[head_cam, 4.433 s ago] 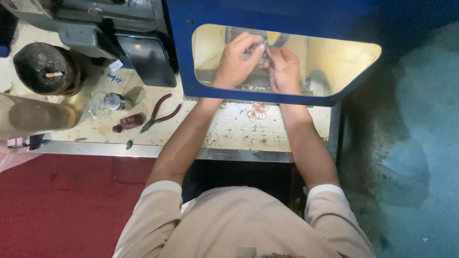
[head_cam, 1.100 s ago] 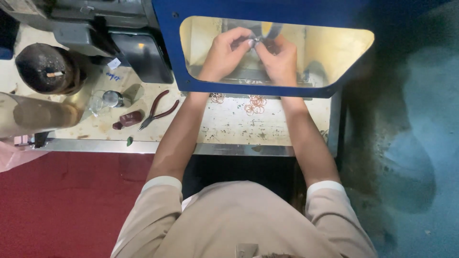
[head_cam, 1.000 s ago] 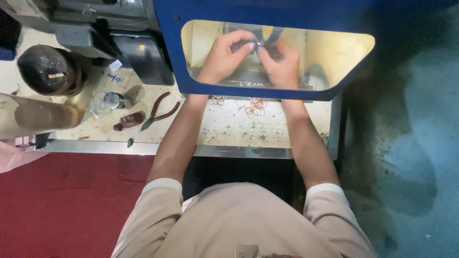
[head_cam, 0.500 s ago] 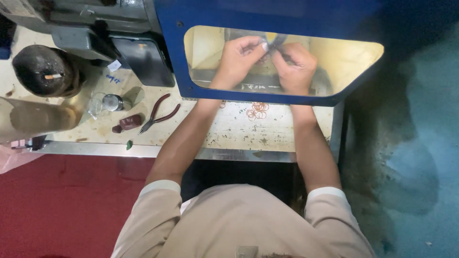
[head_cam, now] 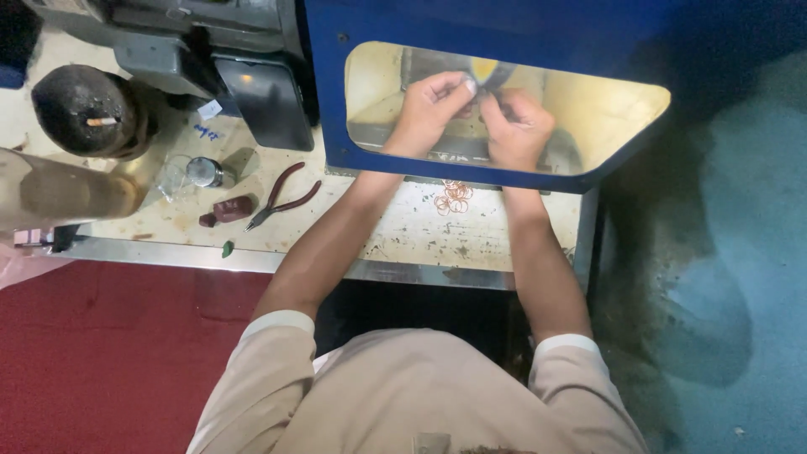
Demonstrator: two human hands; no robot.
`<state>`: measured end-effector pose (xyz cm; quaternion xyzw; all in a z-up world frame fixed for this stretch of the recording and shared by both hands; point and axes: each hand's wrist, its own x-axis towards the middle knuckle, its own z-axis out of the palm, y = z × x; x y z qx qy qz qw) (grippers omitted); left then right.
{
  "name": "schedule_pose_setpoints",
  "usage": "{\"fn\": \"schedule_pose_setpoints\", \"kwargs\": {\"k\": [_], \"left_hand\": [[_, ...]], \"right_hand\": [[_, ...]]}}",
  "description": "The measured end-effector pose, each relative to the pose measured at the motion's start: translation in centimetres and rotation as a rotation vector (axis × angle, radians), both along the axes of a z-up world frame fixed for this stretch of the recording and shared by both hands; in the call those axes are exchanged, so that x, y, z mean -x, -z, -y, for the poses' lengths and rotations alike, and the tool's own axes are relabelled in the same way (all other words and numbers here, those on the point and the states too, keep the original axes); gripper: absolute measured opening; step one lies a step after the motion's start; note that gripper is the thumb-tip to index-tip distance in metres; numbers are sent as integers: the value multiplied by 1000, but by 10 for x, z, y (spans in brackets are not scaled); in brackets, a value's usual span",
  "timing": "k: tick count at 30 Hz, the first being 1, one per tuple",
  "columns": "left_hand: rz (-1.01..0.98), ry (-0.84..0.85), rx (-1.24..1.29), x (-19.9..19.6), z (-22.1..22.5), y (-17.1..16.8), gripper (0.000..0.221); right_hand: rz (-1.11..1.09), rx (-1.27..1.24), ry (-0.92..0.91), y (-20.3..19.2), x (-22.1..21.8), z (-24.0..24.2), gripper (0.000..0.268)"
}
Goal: Polishing small metal jewelry components using a bench-top polishing machine
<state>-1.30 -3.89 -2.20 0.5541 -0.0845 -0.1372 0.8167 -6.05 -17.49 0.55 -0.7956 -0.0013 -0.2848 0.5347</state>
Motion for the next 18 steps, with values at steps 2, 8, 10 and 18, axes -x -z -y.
{"fn": "schedule_pose_setpoints", "kwargs": {"k": [2,8,10,18], "left_hand": [[2,11,4,0,-1,-1,23],[-68,12,55,1,-1,-2,20],[-80,47,36,5,-2,-9,22],[-68,9,43,3,-2,-5,17]], "right_hand": [[17,-2,4,-2,0,-3,19],[-125,-129,10,0,-2,-3,17],[-119,-170,10,-6,3,-5,10],[-202,-267,34,9,-6,-5,16]]}}
